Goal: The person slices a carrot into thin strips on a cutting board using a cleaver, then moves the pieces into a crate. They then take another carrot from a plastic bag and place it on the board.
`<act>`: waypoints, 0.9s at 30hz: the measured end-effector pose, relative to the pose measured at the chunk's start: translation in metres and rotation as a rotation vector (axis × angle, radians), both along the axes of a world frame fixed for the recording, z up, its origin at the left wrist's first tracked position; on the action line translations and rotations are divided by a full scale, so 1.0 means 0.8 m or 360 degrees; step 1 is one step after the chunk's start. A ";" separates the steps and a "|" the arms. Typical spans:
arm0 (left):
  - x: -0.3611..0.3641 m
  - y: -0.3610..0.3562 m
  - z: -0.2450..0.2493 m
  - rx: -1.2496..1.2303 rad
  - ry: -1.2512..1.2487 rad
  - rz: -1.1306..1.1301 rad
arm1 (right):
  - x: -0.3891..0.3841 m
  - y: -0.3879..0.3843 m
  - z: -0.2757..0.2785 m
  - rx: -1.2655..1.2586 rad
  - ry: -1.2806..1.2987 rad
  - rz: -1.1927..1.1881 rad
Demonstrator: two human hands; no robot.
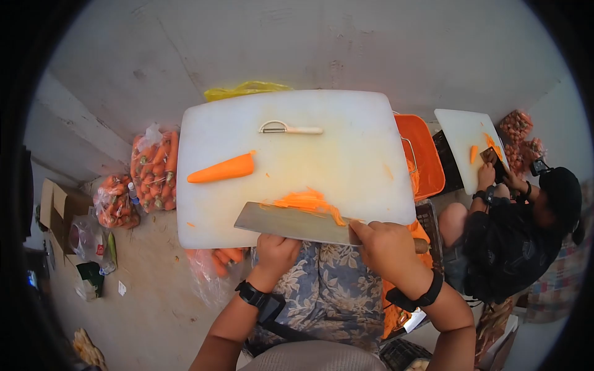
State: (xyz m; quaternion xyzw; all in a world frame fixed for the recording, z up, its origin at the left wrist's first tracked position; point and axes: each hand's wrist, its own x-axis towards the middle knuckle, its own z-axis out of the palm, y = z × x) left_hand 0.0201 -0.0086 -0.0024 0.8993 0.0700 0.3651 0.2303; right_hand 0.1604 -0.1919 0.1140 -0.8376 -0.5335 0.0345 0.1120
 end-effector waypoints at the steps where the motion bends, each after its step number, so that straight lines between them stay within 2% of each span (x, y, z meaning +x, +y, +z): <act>1: -0.002 -0.001 -0.002 -0.0021 0.0002 -0.0059 | -0.002 0.002 0.000 -0.0001 -0.0066 -0.0012; 5: 0.001 -0.007 -0.008 -0.0135 0.0074 0.0023 | -0.002 0.012 0.007 -0.0075 -0.0072 0.0096; 8: 0.000 -0.009 -0.011 -0.0005 0.0213 0.0079 | 0.003 0.017 0.006 -0.0071 -0.0059 0.0179; 14: -0.011 -0.008 -0.018 -0.0272 0.0453 -0.0125 | 0.009 0.019 0.010 -0.0229 -0.0071 0.0237; 16: -0.011 -0.008 -0.013 -0.0499 0.0420 -0.0231 | 0.010 0.020 0.009 -0.0255 -0.0071 0.0245; 20: -0.010 -0.007 -0.004 -0.0531 0.0404 -0.0222 | 0.015 0.023 0.011 -0.0267 -0.0056 0.0250; 22: -0.012 -0.009 -0.006 -0.0818 0.0387 -0.0252 | 0.016 0.028 0.018 -0.0323 -0.0012 0.0257; 27: -0.017 -0.015 -0.017 -0.0850 0.0357 -0.0215 | 0.023 0.033 0.026 -0.0393 0.0084 0.0299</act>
